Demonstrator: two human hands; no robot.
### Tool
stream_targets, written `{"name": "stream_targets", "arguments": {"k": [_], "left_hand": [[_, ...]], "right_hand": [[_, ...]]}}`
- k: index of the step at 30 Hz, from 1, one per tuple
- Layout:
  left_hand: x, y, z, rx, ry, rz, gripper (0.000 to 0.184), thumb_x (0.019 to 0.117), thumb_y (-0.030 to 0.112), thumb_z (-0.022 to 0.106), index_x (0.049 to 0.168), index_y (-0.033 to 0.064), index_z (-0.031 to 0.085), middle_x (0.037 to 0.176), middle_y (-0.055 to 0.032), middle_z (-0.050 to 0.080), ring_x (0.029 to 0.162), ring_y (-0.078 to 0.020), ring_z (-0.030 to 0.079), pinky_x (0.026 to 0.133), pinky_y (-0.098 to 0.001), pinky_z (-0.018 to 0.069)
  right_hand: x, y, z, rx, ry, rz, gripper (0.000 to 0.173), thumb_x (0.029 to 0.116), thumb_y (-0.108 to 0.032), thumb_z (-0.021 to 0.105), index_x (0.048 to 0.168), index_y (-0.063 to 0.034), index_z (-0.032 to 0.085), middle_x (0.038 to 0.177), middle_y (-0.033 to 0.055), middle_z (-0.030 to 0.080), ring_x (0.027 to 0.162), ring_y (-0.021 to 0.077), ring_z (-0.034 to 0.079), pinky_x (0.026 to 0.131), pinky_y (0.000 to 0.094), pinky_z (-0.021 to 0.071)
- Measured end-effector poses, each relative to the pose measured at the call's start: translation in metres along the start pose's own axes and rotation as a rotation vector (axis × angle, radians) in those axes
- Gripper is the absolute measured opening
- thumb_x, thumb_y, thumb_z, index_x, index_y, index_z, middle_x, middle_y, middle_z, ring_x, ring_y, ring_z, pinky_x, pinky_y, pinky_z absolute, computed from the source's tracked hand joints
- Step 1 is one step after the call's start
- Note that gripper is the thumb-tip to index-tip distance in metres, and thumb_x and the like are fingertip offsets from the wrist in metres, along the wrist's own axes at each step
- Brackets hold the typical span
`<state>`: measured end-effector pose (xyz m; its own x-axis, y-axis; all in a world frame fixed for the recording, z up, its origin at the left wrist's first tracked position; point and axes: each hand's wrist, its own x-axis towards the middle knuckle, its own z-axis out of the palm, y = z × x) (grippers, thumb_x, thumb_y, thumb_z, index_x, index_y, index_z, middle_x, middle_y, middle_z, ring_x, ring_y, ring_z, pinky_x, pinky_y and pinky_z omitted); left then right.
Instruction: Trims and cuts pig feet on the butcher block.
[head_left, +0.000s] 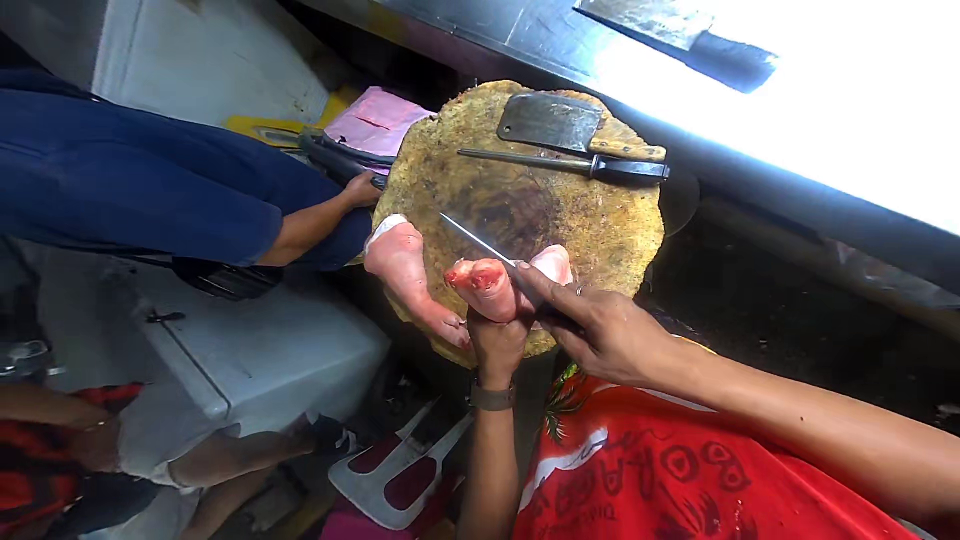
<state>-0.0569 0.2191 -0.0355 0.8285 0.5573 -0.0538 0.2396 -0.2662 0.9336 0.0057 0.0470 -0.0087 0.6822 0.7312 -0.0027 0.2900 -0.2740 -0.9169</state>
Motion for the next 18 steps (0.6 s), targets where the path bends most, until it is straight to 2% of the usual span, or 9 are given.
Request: {"name": "stream_targets", "arguments": {"k": [2, 4, 5, 6, 8, 10, 13, 15, 18], "left_hand": [[-0.002, -0.001, -0.002, 0.034, 0.008, -0.005, 0.042, 0.0775, 0.010, 0.079, 0.115, 0.0034, 0.062, 0.093, 0.0009, 0.070, 0.086, -0.0034, 0.068, 0.077, -0.0249, 0.0592], [-0.004, -0.002, -0.007, 0.045, 0.017, -0.014, 0.038, 0.0835, 0.010, 0.071, 0.118, -0.0002, 0.059, 0.096, 0.0004, 0.067, 0.089, -0.0011, 0.066, 0.081, -0.0231, 0.0566], [-0.003, -0.003, -0.009, 0.034, 0.011, -0.015, 0.038, 0.0859, 0.011, 0.071, 0.120, -0.0011, 0.058, 0.098, -0.0009, 0.067, 0.091, -0.0024, 0.065, 0.082, -0.0246, 0.0560], [-0.002, -0.004, -0.010, 0.007, 0.010, -0.017, 0.040, 0.0838, 0.012, 0.074, 0.119, 0.0007, 0.059, 0.098, -0.0010, 0.068, 0.091, -0.0040, 0.066, 0.081, -0.0261, 0.0575], [-0.001, -0.005, -0.009, -0.028, 0.018, -0.021, 0.049, 0.0708, 0.005, 0.082, 0.116, 0.0046, 0.062, 0.098, -0.0004, 0.071, 0.092, -0.0069, 0.069, 0.082, -0.0280, 0.0596], [0.000, -0.006, -0.007, -0.060, 0.015, -0.020, 0.054, 0.0674, 0.002, 0.083, 0.117, 0.0054, 0.063, 0.099, -0.0018, 0.071, 0.093, -0.0096, 0.069, 0.083, -0.0302, 0.0596], [0.000, -0.005, -0.003, -0.085, 0.031, -0.016, 0.056, 0.0622, -0.002, 0.082, 0.113, 0.0040, 0.061, 0.095, -0.0010, 0.071, 0.090, -0.0079, 0.070, 0.081, -0.0270, 0.0601], [-0.002, -0.004, -0.002, -0.081, 0.031, -0.016, 0.056, 0.0599, -0.002, 0.083, 0.111, 0.0032, 0.061, 0.093, -0.0011, 0.071, 0.087, -0.0075, 0.070, 0.079, -0.0264, 0.0601], [-0.004, -0.001, 0.001, -0.006, 0.027, -0.014, 0.059, 0.0605, 0.004, 0.087, 0.114, 0.0028, 0.061, 0.093, -0.0016, 0.070, 0.085, -0.0076, 0.069, 0.077, -0.0266, 0.0602]], "right_hand": [[0.000, 0.000, -0.007, 0.482, -0.156, 0.120, 0.061, 0.1070, -0.025, 0.054, 0.163, -0.0324, 0.031, 0.088, 0.0025, 0.068, 0.065, 0.0085, 0.063, 0.059, 0.0266, 0.0568], [0.000, -0.002, -0.018, 1.043, -0.338, 0.236, 0.063, 0.1071, -0.015, 0.048, 0.164, -0.0330, 0.026, 0.083, 0.0072, 0.065, 0.053, 0.0112, 0.060, 0.049, 0.0246, 0.0549], [-0.001, -0.002, -0.021, 1.143, -0.355, 0.240, 0.063, 0.1069, -0.014, 0.047, 0.164, -0.0336, 0.027, 0.083, 0.0081, 0.065, 0.052, 0.0122, 0.060, 0.048, 0.0251, 0.0552], [-0.001, -0.002, -0.022, 1.105, -0.319, 0.221, 0.063, 0.1068, -0.015, 0.050, 0.163, -0.0337, 0.029, 0.085, 0.0079, 0.065, 0.053, 0.0125, 0.060, 0.048, 0.0251, 0.0552], [-0.002, -0.001, -0.021, 0.831, -0.188, 0.159, 0.063, 0.1062, -0.020, 0.056, 0.162, -0.0350, 0.033, 0.089, 0.0053, 0.067, 0.058, 0.0115, 0.061, 0.051, 0.0257, 0.0557], [-0.002, 0.003, -0.016, 0.606, -0.100, 0.085, 0.063, 0.1058, -0.023, 0.058, 0.162, -0.0341, 0.033, 0.093, 0.0024, 0.069, 0.063, 0.0084, 0.063, 0.058, 0.0266, 0.0579], [-0.002, 0.010, -0.008, 0.400, -0.036, -0.043, 0.061, 0.1057, -0.024, 0.056, 0.162, -0.0258, 0.034, 0.098, 0.0022, 0.071, 0.072, 0.0055, 0.066, 0.066, 0.0265, 0.0593], [-0.002, 0.014, -0.004, 0.207, -0.008, -0.110, 0.059, 0.1055, -0.026, 0.054, 0.162, -0.0263, 0.035, 0.096, 0.0023, 0.071, 0.078, 0.0082, 0.066, 0.071, 0.0302, 0.0583], [-0.001, 0.021, 0.004, -0.049, 0.008, -0.117, 0.060, 0.1042, -0.028, 0.051, 0.161, -0.0347, 0.035, 0.086, 0.0035, 0.064, 0.074, 0.0171, 0.064, 0.064, 0.0381, 0.0553]]}}
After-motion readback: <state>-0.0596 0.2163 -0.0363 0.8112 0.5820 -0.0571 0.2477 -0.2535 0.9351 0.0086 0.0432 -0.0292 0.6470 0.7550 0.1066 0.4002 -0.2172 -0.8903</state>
